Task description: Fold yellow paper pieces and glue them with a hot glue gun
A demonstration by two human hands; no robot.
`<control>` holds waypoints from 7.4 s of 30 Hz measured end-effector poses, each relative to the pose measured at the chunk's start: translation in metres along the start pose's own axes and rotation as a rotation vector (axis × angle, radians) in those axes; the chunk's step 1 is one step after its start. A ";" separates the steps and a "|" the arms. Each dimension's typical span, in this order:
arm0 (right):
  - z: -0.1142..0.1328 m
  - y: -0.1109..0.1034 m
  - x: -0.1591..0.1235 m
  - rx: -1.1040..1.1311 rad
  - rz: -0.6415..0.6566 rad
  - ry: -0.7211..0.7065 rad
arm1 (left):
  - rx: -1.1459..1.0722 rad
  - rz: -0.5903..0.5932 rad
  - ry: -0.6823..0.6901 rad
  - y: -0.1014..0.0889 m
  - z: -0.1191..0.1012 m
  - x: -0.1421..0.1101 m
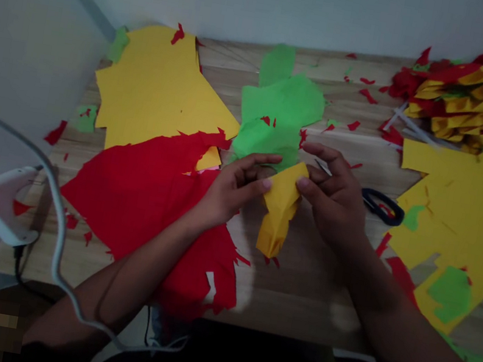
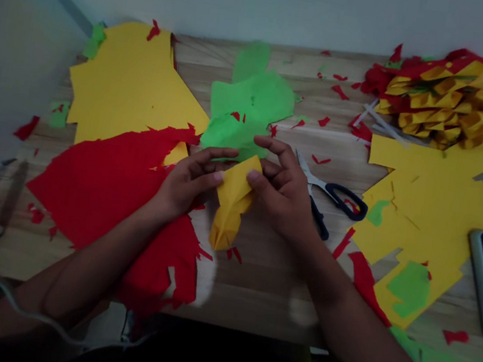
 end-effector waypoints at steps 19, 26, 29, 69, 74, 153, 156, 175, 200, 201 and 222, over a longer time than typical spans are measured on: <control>-0.001 0.001 0.001 -0.135 -0.063 -0.053 | 0.267 0.032 0.084 0.003 -0.015 -0.001; -0.008 -0.001 0.000 -0.278 -0.038 -0.105 | 0.231 -0.041 0.054 0.000 -0.007 0.001; -0.006 -0.005 -0.001 -0.362 -0.273 -0.226 | 0.065 -0.229 0.108 -0.005 -0.004 0.003; -0.013 0.015 -0.002 -0.044 0.054 0.218 | 0.118 -0.328 0.095 -0.010 -0.004 0.003; -0.007 0.011 0.002 0.044 -0.007 0.217 | -0.046 -0.307 0.112 -0.009 -0.004 0.004; 0.000 -0.008 0.000 -0.210 -0.195 0.015 | 0.187 -0.168 0.066 0.002 0.000 -0.004; 0.003 -0.005 0.001 -0.237 -0.156 0.021 | 0.088 -0.236 0.076 -0.002 0.000 -0.001; -0.008 -0.003 -0.002 -0.424 -0.011 -0.136 | 0.370 -0.158 0.163 -0.006 -0.001 -0.004; -0.006 0.005 -0.002 -0.513 -0.068 -0.085 | 1.118 -0.153 0.495 0.003 -0.011 -0.009; -0.006 0.005 -0.003 -0.504 -0.072 -0.080 | 1.072 -0.159 0.469 0.003 -0.010 -0.008; -0.005 0.000 0.000 -0.561 -0.075 -0.169 | 0.943 -0.225 0.493 -0.001 -0.007 -0.007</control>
Point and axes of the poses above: each hand's wrist, its own x-axis towards the middle knuckle, its own y-axis out of the palm, z = x × y, the point moved 2 cm from there along x, towards the middle knuckle, and after that the axes turned 7 degrees about -x, right-handed, at the moved point
